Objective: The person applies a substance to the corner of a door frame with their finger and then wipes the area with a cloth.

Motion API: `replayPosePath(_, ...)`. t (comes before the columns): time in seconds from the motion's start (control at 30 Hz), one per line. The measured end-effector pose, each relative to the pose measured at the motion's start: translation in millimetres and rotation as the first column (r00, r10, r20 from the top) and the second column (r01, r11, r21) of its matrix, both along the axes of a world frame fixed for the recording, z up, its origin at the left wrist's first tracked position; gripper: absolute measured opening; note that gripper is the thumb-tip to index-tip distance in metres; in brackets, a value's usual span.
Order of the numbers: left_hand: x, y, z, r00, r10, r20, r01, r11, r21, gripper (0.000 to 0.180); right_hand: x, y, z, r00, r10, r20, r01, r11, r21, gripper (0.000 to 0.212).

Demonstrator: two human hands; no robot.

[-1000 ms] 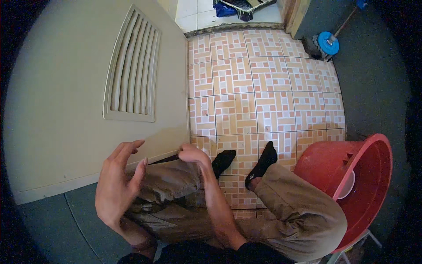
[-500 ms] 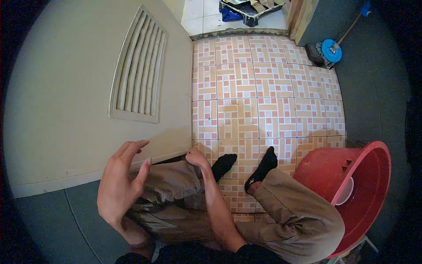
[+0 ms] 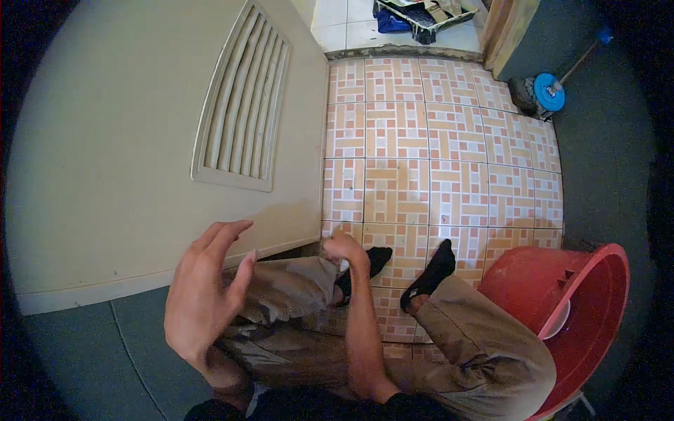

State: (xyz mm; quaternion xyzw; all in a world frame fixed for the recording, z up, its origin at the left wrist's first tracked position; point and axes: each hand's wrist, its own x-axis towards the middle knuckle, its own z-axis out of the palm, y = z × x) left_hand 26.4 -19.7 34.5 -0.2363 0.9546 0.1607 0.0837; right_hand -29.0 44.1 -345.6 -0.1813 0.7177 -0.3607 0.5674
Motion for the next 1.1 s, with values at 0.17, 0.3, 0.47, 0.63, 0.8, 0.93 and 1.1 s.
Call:
replayPosePath(0.17,3.3,-3.9,-1.6,1.0,0.001,-0.012,-0.002,1.0,-0.029,0.037,15.6,-20.5,-11.8,1.0,-0.018,-0.009,0.015,0.97,-0.241,0.039)
replayPosePath(0.3,-0.4,-2.1,-0.7,1.0,-0.022,-0.006,0.022,0.999,-0.048,0.037,40.3,-40.8,-30.2,0.985,-0.047,-0.163,0.024,0.99,-0.141,0.032)
replayPosePath(0.47,-1.1,0.1,-3.6,0.999,-0.023,-0.024,0.023,1.0,-0.01,0.037,44.0,-35.5,-53.1,0.966,-0.23,-0.118,0.207,0.962,-0.181,0.033)
replayPosePath(0.63,3.3,-3.4,-2.5,0.997,-0.066,-0.046,0.064,0.997,-0.042,0.037,28.7,-33.4,0.3,0.973,-0.229,0.033,0.224,0.896,-0.383,0.038)
replayPosePath(0.8,-0.1,1.9,1.0,0.995,-0.078,-0.061,0.074,0.996,-0.058,0.037,17.7,-38.0,14.7,0.994,-0.101,-0.035,0.085,0.946,-0.313,0.039)
replayPosePath(0.93,-0.6,-0.3,-4.7,0.995,-0.072,-0.061,0.072,0.997,-0.005,0.037,20.5,-34.2,-11.0,0.981,-0.163,-0.106,0.133,0.96,-0.245,0.038)
replayPosePath(1.1,2.3,-6.0,-2.3,0.996,-0.08,-0.048,0.078,0.996,-0.042,0.036,-17.7,-3.3,21.3,0.999,0.036,0.032,-0.025,0.953,-0.301,0.033)
